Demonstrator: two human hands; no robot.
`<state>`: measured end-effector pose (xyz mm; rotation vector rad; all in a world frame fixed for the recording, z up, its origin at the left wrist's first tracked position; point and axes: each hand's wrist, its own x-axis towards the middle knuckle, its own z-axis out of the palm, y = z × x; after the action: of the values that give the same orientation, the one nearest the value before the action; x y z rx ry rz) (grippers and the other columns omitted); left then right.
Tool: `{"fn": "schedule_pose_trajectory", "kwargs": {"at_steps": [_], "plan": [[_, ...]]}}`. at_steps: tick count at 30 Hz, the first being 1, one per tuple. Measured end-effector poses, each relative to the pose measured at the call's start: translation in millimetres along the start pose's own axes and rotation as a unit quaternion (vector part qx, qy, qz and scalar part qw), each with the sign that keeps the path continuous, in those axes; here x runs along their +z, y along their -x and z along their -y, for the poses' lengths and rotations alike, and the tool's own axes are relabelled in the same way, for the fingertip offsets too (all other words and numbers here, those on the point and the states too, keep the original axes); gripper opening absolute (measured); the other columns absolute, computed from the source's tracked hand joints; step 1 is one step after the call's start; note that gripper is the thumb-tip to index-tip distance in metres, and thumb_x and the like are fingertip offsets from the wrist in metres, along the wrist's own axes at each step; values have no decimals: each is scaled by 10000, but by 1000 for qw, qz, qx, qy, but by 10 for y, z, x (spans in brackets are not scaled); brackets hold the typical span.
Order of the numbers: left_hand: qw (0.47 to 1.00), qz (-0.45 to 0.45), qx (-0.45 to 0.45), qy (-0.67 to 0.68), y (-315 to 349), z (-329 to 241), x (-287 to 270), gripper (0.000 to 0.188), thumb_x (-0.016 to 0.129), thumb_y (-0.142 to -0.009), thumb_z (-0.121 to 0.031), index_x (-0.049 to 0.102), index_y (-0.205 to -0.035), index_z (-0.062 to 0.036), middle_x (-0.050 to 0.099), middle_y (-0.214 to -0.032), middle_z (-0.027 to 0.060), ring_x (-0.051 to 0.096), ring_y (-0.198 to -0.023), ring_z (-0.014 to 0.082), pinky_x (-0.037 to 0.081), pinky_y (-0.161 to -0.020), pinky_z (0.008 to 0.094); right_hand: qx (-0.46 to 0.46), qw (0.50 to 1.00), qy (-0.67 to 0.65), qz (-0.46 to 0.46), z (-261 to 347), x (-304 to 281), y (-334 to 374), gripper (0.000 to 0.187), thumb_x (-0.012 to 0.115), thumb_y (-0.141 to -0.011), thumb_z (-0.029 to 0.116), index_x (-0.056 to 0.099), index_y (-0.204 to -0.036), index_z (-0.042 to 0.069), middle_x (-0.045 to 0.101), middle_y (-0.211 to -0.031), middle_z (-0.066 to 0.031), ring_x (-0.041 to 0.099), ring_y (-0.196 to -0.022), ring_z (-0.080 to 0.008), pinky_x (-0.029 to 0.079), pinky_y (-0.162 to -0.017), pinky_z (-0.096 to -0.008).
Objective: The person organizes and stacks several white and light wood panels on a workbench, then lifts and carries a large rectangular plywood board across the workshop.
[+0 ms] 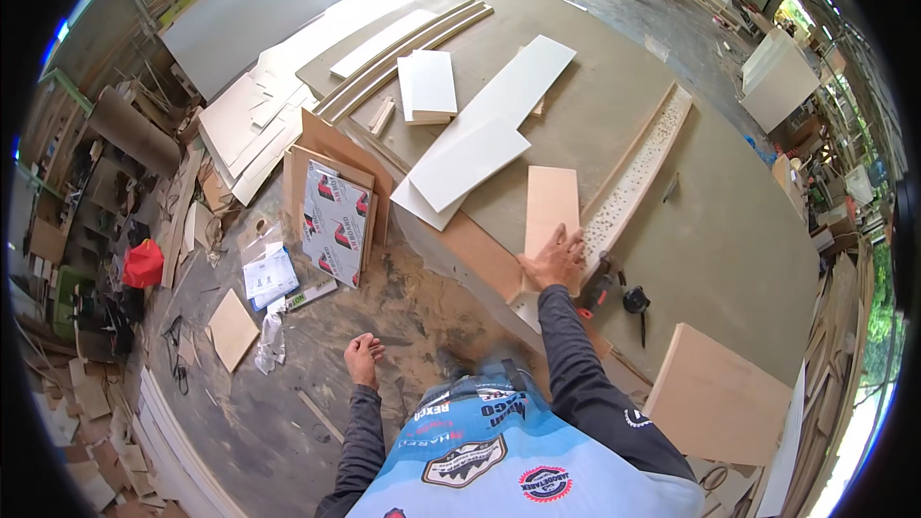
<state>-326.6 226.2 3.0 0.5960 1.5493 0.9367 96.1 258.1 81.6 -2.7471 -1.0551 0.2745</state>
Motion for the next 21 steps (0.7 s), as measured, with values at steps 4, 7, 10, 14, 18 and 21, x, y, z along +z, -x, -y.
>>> {"fn": "schedule_pose_trajectory", "kwargs": {"at_steps": [4, 7, 10, 14, 18, 21], "plan": [[999, 4, 38, -5, -396, -341, 210, 224, 650, -936, -231, 640, -1080, -59, 687, -904, 48, 668, -762, 131, 501, -622, 253, 7, 974, -217, -71, -19, -52, -26, 1030, 829, -617, 410, 372, -1463, 39, 317, -1494, -277, 350, -1371, -429, 323, -1112, -548], [992, 64, 98, -53, -744, -762, 678, 272, 668, -919, -220, 647, -1117, -35, 688, -921, 50, 666, -806, 158, 520, -698, 286, -37, 817, -566, -100, -32, 49, -180, 877, 758, -705, 337, 413, -1393, -84, 495, -1332, -244, 485, -1255, -389, 406, -1071, -418], [945, 65, 267, -177, -1189, -1115, 1187, 365, 709, -867, -203, 632, -1153, 9, 679, -1032, 107, 646, -937, 248, 511, -863, 359, -31, 425, -888, 175, 340, -210, -110, 797, 577, -809, 430, 409, -1395, -83, 565, -1255, -286, 631, -1066, -375, 545, -934, -477], [775, 169, 428, -433, -1286, -1886, 2167, 765, 801, -755, -373, 481, -1345, -6, 480, -1356, 242, 444, -1276, 384, 371, -1063, 456, -13, 442, -888, 123, 761, 61, -308, 824, 581, -754, 382, 409, -1408, -88, 567, -1287, -283, 645, -1061, -385, 568, -854, -421], [641, 209, 410, -615, -1380, -2068, 2888, 1275, 787, -591, -704, 232, -1534, -50, 268, -1504, 317, 252, -1416, 451, 248, -1112, 606, 8, 443, -893, 84, 963, 199, -529, 754, 573, -772, 352, 451, -1369, -91, 592, -1279, -266, 660, -1028, -381, 563, -821, -388], [570, 232, 429, -661, -1528, -2036, 3159, 1325, 798, -578, -698, 192, -1553, -35, 302, -1445, 322, 306, -1361, 446, 267, -1077, 591, 83, 439, -894, 31, 804, 508, -766, 537, 577, -795, 271, 568, -1211, -70, 662, -1121, -200, 669, -956, -327, 562, -790, -379]]}}
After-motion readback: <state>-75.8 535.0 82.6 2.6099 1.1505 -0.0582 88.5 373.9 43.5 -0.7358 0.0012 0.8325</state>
